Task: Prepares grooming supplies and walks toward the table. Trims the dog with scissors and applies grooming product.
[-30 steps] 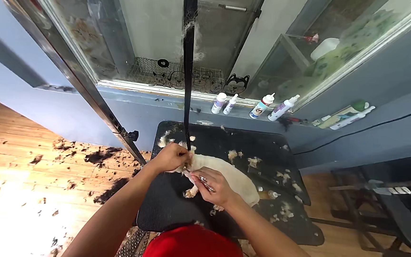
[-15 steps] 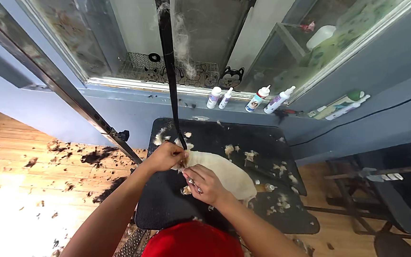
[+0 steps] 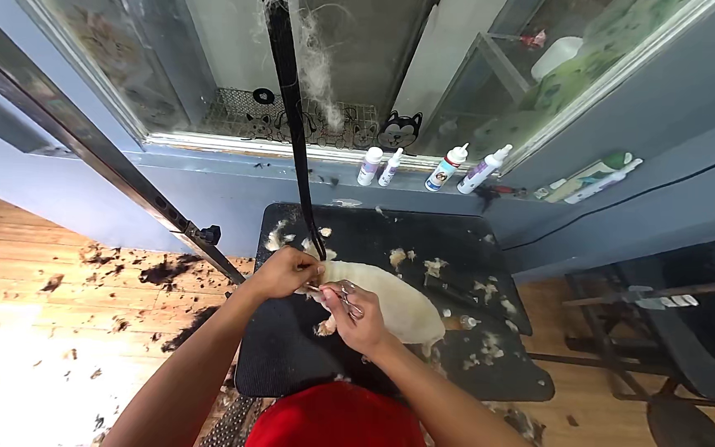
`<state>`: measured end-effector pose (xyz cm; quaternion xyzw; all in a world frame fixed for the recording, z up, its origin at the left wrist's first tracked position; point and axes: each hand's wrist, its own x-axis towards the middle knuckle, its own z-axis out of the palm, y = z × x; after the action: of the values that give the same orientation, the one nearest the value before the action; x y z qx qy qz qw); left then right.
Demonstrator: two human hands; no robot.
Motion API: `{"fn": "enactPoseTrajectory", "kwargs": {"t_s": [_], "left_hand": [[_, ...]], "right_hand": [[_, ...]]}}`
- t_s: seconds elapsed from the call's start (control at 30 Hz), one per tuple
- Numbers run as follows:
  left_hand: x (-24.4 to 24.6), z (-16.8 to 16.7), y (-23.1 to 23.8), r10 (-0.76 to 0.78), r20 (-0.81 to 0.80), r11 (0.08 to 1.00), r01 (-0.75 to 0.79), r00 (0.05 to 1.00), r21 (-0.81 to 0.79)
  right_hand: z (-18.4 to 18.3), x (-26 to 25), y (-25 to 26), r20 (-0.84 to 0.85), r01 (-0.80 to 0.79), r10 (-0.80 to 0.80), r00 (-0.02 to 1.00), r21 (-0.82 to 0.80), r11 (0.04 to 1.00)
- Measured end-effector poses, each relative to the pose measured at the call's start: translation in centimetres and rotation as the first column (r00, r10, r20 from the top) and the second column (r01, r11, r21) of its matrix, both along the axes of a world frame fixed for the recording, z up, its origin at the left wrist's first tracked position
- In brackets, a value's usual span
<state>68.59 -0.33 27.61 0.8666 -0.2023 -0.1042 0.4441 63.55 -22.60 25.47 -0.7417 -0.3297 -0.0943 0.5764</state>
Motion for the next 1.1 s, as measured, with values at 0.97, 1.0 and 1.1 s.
{"fn": "enactPoseTrajectory", "kwargs": {"t_s": [0.97, 1.0, 1.1], "left_hand": [[0.5, 0.5, 0.1, -0.038, -0.065, 0.999, 0.039, 0.997, 0.007], [0.5, 0.5, 0.0, -0.039, -0.059, 0.999, 0.040, 0.998, 0.010], [0.4, 0.6, -0.3, -0.043, -0.024, 0.998, 0.043, 0.999, 0.036]], "right_hand": [[-1.4, -1.3, -1.1, 0.418, 0.023, 0.020, 0.908, -0.097, 0.995], [-1.3, -1.0, -1.0, 0.414, 0.057, -0.009, 0.910, -0.103, 0.993], [-0.8, -0.2, -0.7, 0.382, 0.057, 0.027, 0.924, -0.206, 0.977]]}}
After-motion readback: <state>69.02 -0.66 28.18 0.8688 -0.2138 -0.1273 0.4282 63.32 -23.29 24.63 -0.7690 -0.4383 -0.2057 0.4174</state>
